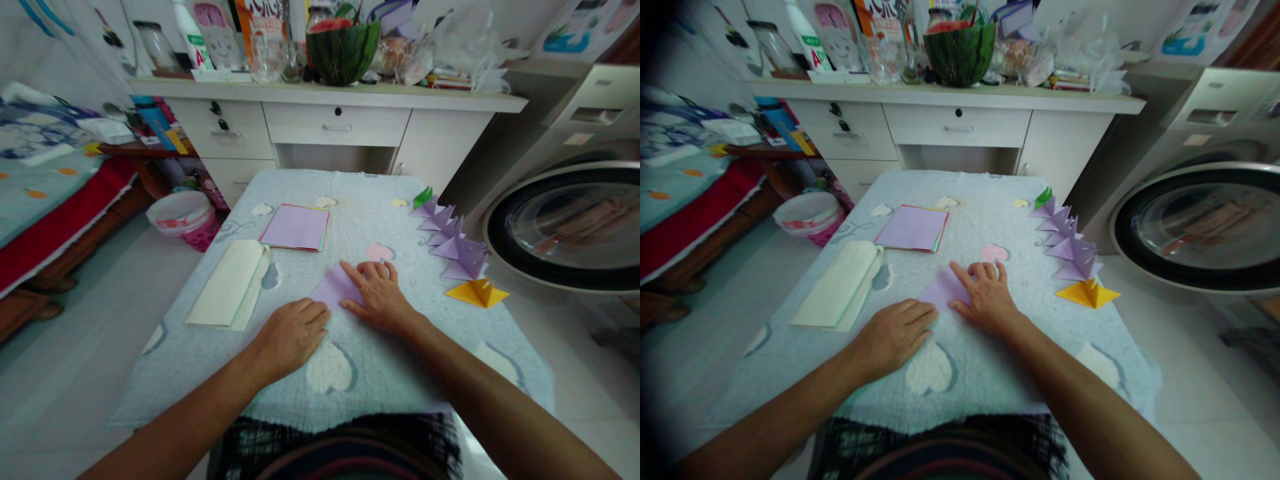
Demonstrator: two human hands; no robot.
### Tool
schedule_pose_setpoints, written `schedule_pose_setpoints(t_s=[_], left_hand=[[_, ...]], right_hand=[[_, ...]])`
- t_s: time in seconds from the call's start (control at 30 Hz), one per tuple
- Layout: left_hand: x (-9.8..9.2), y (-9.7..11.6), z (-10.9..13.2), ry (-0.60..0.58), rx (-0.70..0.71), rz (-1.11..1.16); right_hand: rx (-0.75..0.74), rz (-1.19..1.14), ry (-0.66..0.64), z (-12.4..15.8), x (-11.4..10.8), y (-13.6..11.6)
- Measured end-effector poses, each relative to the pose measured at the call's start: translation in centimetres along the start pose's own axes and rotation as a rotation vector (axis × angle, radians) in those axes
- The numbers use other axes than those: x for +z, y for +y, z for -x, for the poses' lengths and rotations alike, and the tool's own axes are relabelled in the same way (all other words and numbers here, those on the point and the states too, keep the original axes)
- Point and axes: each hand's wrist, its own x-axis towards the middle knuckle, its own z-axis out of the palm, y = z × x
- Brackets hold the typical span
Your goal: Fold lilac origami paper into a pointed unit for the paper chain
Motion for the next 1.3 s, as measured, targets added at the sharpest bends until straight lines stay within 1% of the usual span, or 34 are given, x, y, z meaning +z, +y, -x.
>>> schedule_pose_setpoints(t_s=[0.13, 0.23, 0.47, 0.77, 1.0, 1.13, 1.3], left_hand=[[0.0, -0.2, 0.8, 0.045, 0.004, -0.016], [-0.2, -0.4, 1.6, 0.065, -0.009, -0.042], [-0.3, -0.7, 2.6, 0.110, -0.041, -0.072], [-0.3, -1.0, 3.4, 0.125, -0.096, -0.105], [-0.6, -1.1, 3.7, 0.139, -0.102, -0.134], [-0.5, -1.2, 3.8, 0.134, -0.094, -0.158], [-0.9, -1.2, 3.7, 0.165, -0.076, -0.184]], right_hand=[[0.058, -0.035, -0.057, 0.2, 0.2, 2.4], [0.067, -0.065, -0.124, 0.4, 0.0, 4.0], [0.073, -0.131, -0.233, 0.7, -1.0, 6.6], [0.036, -0.230, -0.318, 0.7, -2.0, 8.1], [-0.059, -0.294, -0.285, 1.0, -2.0, 9.2], [-0.094, -0.324, -0.301, 1.1, -1.9, 10.0], [-0.139, -0.370, -0.307, 1.1, -2.1, 10.7]])
